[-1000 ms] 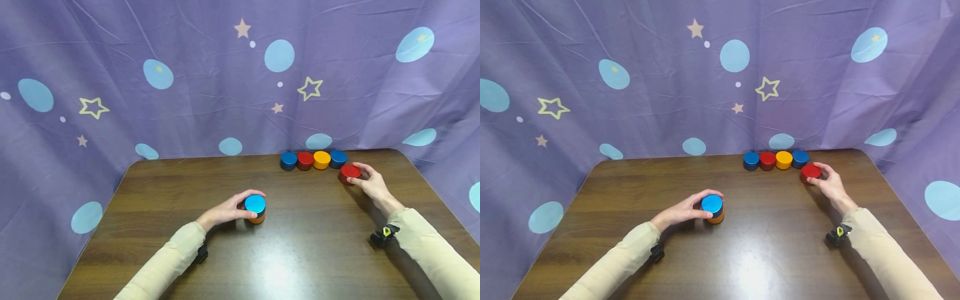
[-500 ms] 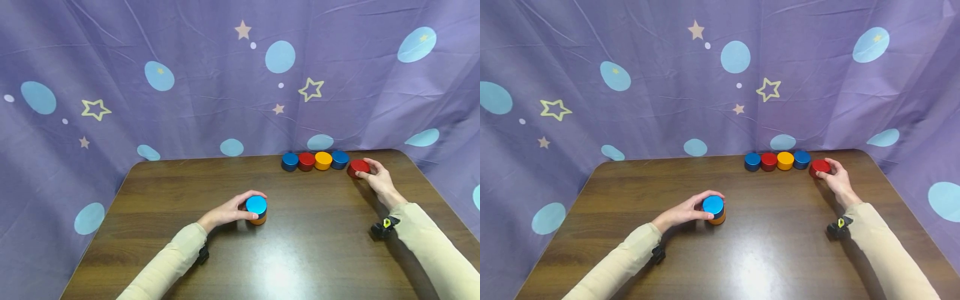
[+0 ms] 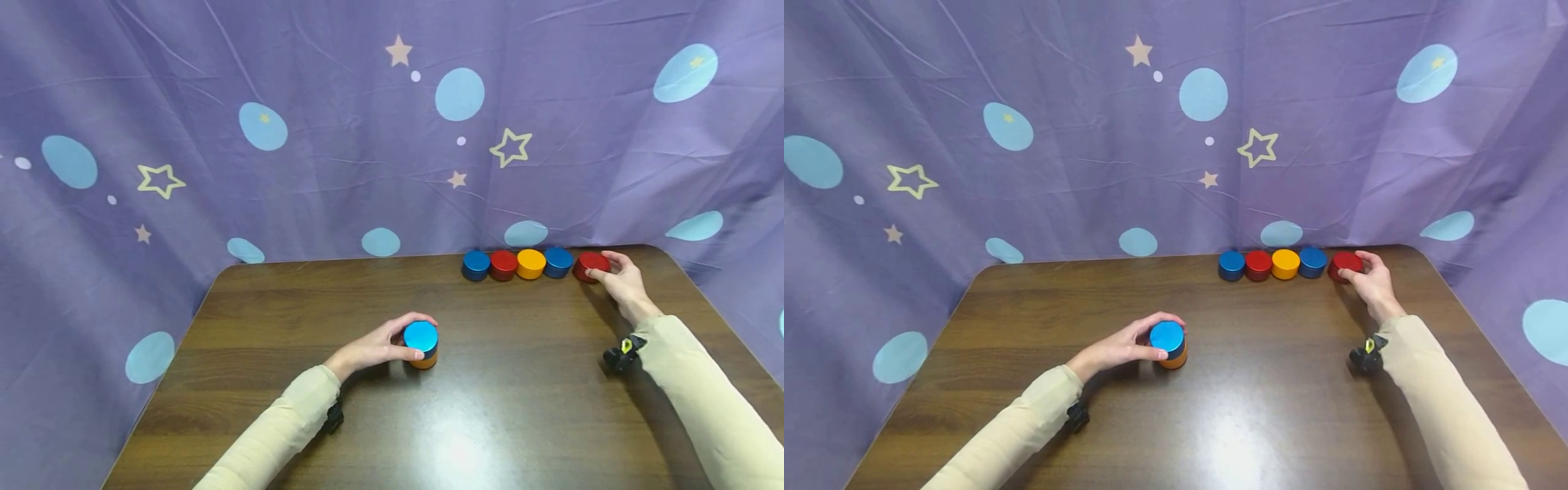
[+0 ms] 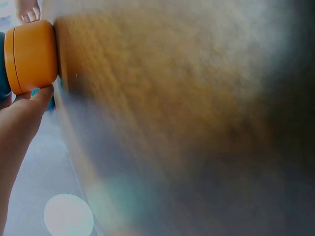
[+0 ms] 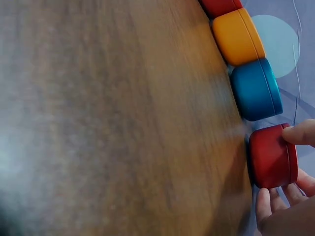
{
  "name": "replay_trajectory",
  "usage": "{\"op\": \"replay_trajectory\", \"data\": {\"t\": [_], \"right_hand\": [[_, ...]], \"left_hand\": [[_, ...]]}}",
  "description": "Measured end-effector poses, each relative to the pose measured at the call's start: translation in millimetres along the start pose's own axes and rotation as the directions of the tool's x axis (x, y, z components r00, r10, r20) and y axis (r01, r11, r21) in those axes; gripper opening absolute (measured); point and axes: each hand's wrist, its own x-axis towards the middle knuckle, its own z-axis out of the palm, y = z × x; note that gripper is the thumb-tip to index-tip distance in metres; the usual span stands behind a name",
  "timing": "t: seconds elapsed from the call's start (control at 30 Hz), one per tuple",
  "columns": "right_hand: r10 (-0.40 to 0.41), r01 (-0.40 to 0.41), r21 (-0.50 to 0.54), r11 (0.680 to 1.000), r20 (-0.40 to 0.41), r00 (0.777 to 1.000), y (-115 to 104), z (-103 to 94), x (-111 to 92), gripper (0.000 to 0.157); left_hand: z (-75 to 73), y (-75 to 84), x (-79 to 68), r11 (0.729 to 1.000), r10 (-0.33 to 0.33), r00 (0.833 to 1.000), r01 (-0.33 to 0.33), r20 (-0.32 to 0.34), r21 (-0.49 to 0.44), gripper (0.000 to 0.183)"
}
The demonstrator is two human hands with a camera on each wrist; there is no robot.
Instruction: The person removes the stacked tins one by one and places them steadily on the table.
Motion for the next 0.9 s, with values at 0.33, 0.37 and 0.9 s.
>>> {"op": "replay_trajectory", "data": {"t": [0.33, 0.37, 0.9], "right_hand": [[-0.022, 0.022, 0.003, 1.000, 0.002, 1.000, 0.1, 4.9, 6.5, 0.065], [-0.025, 0.025, 0.003, 1.000, 0.005, 1.000, 0.0, 5.6, 6.6, 0.065], [-0.045, 0.044, 0.036, 0.998, 0.030, 0.999, -1.1, 5.9, 8.4, 0.069]], "left_hand": [[1.1, 1.3, -1.2, 1.000, -0.018, 1.000, 0.017, -0.007, -0.010, 0.051], [1.1, 1.6, -1.5, 1.000, -0.020, 1.000, 0.020, -0.009, -0.010, 0.051], [3.7, 33.6, -6.0, 0.999, -0.023, 1.000, 0.023, 0.002, -0.034, 0.052]]}}
